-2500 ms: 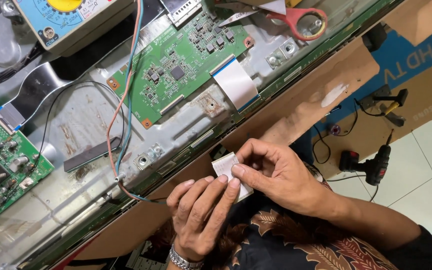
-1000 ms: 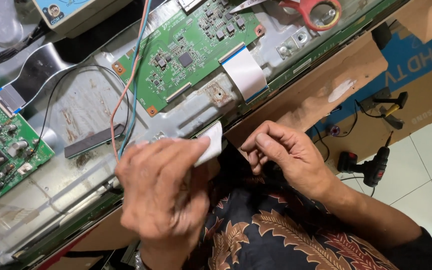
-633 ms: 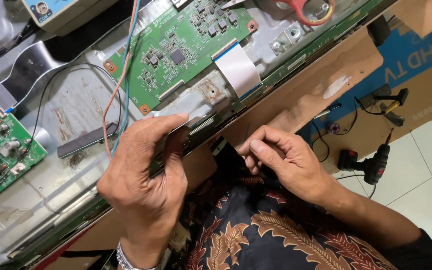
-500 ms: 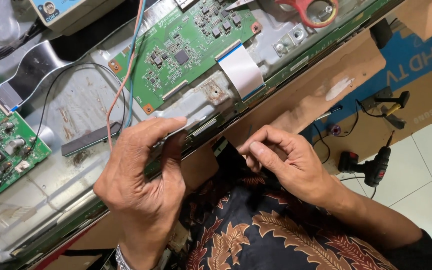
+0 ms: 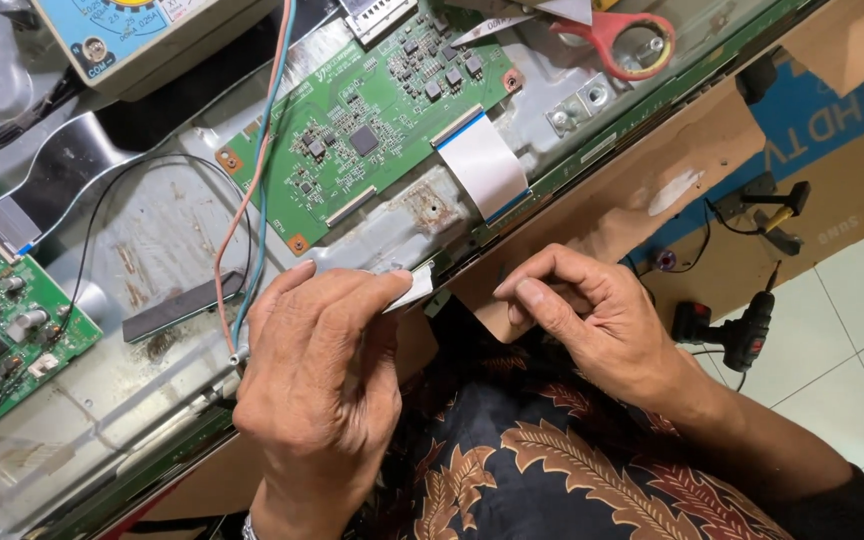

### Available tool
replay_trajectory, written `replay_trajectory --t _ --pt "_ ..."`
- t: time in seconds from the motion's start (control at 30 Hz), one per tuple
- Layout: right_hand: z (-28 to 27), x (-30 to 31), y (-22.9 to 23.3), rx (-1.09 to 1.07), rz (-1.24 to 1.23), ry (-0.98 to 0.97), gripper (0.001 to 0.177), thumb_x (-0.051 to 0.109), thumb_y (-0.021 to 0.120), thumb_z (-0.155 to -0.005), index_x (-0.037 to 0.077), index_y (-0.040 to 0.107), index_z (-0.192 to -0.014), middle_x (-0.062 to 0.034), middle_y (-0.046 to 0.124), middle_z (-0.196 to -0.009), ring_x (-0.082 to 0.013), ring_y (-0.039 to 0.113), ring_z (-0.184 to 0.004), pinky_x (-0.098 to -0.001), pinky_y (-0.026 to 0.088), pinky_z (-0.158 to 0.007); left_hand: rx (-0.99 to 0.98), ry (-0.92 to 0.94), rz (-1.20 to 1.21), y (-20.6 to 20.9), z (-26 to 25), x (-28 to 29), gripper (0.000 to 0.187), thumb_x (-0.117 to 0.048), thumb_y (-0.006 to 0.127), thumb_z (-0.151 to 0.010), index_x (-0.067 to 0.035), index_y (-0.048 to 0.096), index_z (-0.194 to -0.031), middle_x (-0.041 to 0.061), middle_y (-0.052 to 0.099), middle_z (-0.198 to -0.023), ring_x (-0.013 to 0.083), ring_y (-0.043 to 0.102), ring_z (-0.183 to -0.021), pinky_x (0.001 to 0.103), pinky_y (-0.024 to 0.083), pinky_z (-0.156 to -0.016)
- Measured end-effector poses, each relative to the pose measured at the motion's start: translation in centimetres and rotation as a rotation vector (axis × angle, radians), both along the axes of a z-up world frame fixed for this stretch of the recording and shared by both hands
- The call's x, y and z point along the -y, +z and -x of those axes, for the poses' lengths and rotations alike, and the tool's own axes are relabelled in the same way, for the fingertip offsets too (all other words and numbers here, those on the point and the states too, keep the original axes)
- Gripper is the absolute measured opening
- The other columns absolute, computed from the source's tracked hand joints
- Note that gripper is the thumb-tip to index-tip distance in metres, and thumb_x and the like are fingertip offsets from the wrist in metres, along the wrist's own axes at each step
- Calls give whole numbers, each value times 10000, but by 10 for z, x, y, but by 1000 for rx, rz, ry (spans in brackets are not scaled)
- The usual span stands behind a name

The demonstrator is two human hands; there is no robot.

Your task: The person peels the backing off a white adhesive strip and applies it to a connector on a green circuit board. They then use a multimeter to test the connection on the board.

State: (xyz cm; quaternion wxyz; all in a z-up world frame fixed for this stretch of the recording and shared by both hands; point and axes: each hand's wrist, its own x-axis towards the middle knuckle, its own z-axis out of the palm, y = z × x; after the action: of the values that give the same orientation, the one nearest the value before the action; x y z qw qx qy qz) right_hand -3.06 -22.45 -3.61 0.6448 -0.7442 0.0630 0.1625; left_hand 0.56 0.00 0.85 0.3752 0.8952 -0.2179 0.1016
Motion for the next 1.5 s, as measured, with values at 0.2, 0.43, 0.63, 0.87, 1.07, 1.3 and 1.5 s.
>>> replay_trajectory --t 0.2,0.43,0.63,0.87,1.07,1.3,1.5 --pt "1 2 -3 -1 53 -2 251 246 550 -1029 74 732 -1027 -15 726 -827 -80 702 -767 -207 586 -736 -40 -5 -12 2 1 1 312 168 550 -907 -36 682 -1103 95 704 -1019 238 689 -931 515 500 -1087" --pt "2 5 -6 10 34 -14 235 219 559 -1026 63 736 -1028 -24 717 -818 -81 696 -755 -196 583 -719 28 15 -42 4 0 8 300 190 555 -923 -22 697 -1081 104 703 -983 238 694 -907 520 530 -1070" --pt "5 7 -5 20 30 -14 250 226 549 -1033 57 732 -1027 -22 700 -812 -75 669 -746 -191 556 -706 210 3 -112 7 1 4 172 -28 555 -1030 29 709 -1082 154 672 -970 319 728 -934 563 506 -1027" --pt "-4 15 7 146 65 -9 241 215 567 -1022 31 710 -1080 -55 746 -887 -106 740 -802 -203 633 -769 258 99 -10 -5 19 -33 207 -140 659 -1004 -51 592 -1178 144 668 -1135 337 744 -1066 496 457 -1187" --pt "-51 39 29 800 638 -10 116 94 675 -1034 -9 702 -1080 -133 751 -967 -168 721 -792 -252 611 -670 181 276 165 -28 43 -43 225 -207 648 -970 -43 612 -1121 115 653 -1096 271 711 -1044 422 573 -1087" --pt "-113 42 60 955 1209 142 314 153 887 -1046 19 709 -1268 -178 754 -1214 -341 696 -1127 -445 567 -953 68 570 247 -25 64 -29 191 -143 596 -1069 5 554 -1182 146 548 -1205 260 615 -1163 394 538 -1188" --pt "-136 43 43 909 1325 133 229 186 935 -1075 140 822 -1268 -23 809 -1041 -190 721 -834 -375 596 -680 111 496 303 -42 67 -55 171 -197 629 -1019 -49 612 -1103 112 626 -1095 242 662 -1050 317 552 -1047"
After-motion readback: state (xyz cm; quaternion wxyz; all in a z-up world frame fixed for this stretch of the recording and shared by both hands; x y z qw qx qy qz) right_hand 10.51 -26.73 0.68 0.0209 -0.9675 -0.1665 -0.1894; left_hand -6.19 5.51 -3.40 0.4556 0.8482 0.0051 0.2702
